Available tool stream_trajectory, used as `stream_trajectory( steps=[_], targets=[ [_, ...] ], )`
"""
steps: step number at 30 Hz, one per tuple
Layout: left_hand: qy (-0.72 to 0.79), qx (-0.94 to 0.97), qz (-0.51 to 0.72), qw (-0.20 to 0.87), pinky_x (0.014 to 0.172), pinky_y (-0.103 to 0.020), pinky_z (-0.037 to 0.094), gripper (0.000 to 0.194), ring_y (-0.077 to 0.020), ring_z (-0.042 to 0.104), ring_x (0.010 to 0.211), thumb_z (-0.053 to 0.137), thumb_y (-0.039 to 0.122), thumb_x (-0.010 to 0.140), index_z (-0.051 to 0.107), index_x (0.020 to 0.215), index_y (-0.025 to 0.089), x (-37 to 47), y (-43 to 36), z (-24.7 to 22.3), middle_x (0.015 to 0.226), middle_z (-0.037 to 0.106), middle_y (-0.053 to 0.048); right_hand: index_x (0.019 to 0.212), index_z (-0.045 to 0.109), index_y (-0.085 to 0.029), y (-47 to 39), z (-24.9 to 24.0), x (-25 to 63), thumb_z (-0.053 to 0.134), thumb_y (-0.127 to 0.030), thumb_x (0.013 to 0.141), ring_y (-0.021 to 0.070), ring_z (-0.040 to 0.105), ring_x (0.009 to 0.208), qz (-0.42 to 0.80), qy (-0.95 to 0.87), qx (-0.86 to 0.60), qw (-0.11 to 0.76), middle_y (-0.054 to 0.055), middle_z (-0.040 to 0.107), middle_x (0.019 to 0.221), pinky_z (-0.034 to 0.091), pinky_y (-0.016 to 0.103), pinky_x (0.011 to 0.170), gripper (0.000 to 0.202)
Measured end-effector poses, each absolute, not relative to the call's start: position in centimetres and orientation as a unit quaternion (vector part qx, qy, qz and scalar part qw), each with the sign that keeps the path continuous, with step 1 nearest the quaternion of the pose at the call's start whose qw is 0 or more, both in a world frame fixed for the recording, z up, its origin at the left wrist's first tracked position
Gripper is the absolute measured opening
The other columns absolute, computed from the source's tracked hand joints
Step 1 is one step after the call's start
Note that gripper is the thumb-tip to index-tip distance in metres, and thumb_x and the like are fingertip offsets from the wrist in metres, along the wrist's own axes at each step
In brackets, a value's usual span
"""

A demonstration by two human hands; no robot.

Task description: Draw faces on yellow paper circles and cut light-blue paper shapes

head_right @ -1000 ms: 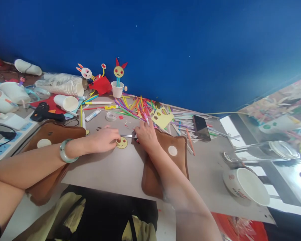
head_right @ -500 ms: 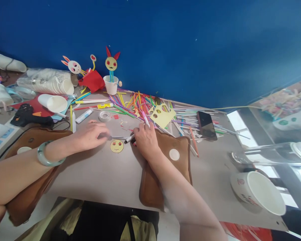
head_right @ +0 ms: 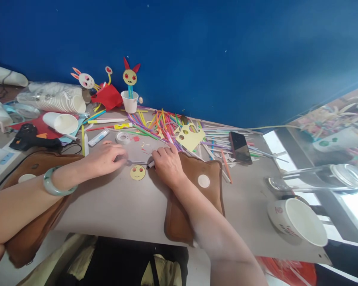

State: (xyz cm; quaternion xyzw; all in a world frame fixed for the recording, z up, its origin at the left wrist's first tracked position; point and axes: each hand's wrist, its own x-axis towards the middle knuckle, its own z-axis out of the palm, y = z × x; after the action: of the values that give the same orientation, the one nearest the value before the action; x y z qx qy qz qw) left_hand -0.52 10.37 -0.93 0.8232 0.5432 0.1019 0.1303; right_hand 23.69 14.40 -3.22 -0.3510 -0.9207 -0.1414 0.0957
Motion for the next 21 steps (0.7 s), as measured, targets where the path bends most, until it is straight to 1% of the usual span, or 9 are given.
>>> stream_trajectory(
  steps=[2,5,7,9,11,13,15,18,21],
  targets=[
    [0.552,0.816,0.119,0.126,0.082,-0.036,0.043,0.017,-0.0192,0.064,0.077,0.053,0.014,0.082,0.069,0.076,0.019,-1.0,10.7,-0.7,0.079,0.071,-0.003,0.085,0.067,-0.016,14.3,-3.3,23.5,0.048,-0.004,0.086,0.0201,0.054,0.074,-0.124,-0.936,-0.305,0.127,0.006,0.064,0.077,0.032,0.040,0.101,0.023],
    [0.577,0.786,0.175,0.134,0.077,-0.033,0.043,0.013,-0.0178,0.063,0.072,0.058,0.015,0.079,0.071,0.078,0.019,-1.9,11.4,-0.3,0.076,0.071,-0.003,0.085,0.067,-0.018,14.2,-3.5,23.3,0.046,-0.011,0.092,0.0192,0.054,0.075,-0.074,-0.954,-0.234,0.172,0.005,0.065,0.078,0.033,0.041,0.104,0.023],
    [0.591,0.754,0.228,0.176,0.069,-0.029,0.043,0.013,-0.0158,0.061,0.068,0.059,0.018,0.079,0.071,0.083,0.018,-2.5,11.8,0.1,0.077,0.072,-0.003,0.085,0.068,-0.019,14.2,-3.7,23.3,0.049,-0.016,0.092,0.0194,0.054,0.078,-0.033,-0.958,-0.208,0.195,0.005,0.065,0.080,0.035,0.041,0.101,0.020],
    [0.599,0.713,0.287,0.225,0.063,-0.027,0.042,0.014,-0.0141,0.059,0.065,0.060,0.023,0.080,0.071,0.086,0.016,-3.1,12.3,0.5,0.076,0.071,-0.003,0.085,0.068,-0.019,14.2,-3.7,23.3,0.054,-0.022,0.092,0.0206,0.054,0.082,0.003,-0.957,-0.202,0.206,0.006,0.064,0.082,0.037,0.040,0.097,0.016],
    [0.597,0.676,0.345,0.260,0.061,-0.025,0.042,0.015,-0.0131,0.058,0.065,0.061,0.029,0.081,0.069,0.084,0.016,-3.4,12.6,0.9,0.076,0.070,-0.003,0.084,0.069,-0.019,14.3,-3.6,23.4,0.058,-0.029,0.090,0.0217,0.053,0.084,0.032,-0.958,-0.201,0.204,0.007,0.064,0.085,0.038,0.040,0.092,0.016],
    [0.591,0.645,0.390,0.287,0.061,-0.025,0.042,0.019,-0.0120,0.056,0.064,0.062,0.033,0.082,0.067,0.081,0.016,-3.7,12.8,1.2,0.074,0.067,-0.002,0.085,0.070,-0.018,14.3,-3.6,23.5,0.063,-0.037,0.089,0.0219,0.052,0.084,0.051,-0.959,-0.200,0.194,0.008,0.063,0.088,0.038,0.041,0.088,0.021],
    [0.584,0.624,0.421,0.303,0.058,-0.024,0.040,0.021,-0.0108,0.053,0.061,0.061,0.036,0.083,0.066,0.081,0.016,-3.9,13.0,1.3,0.071,0.064,-0.001,0.087,0.070,-0.017,14.3,-3.5,23.5,0.066,-0.047,0.086,0.0217,0.052,0.083,0.060,-0.961,-0.198,0.184,0.009,0.062,0.089,0.038,0.041,0.087,0.030],
    [0.579,0.620,0.429,0.310,0.057,-0.024,0.039,0.020,-0.0100,0.051,0.060,0.062,0.034,0.082,0.067,0.081,0.015,-4.1,13.0,1.4,0.070,0.063,0.000,0.089,0.070,-0.016,14.3,-3.5,23.5,0.070,-0.058,0.080,0.0222,0.052,0.082,0.061,-0.962,-0.199,0.174,0.009,0.062,0.090,0.038,0.042,0.087,0.042],
    [0.587,0.637,0.403,0.294,0.060,-0.025,0.040,0.015,-0.0101,0.052,0.062,0.063,0.029,0.079,0.068,0.080,0.015,-3.9,12.9,1.4,0.072,0.064,-0.001,0.090,0.070,-0.017,14.4,-3.6,23.6,0.071,-0.059,0.078,0.0226,0.052,0.083,0.060,-0.963,-0.203,0.169,0.009,0.062,0.091,0.037,0.042,0.087,0.044]
  ],
)
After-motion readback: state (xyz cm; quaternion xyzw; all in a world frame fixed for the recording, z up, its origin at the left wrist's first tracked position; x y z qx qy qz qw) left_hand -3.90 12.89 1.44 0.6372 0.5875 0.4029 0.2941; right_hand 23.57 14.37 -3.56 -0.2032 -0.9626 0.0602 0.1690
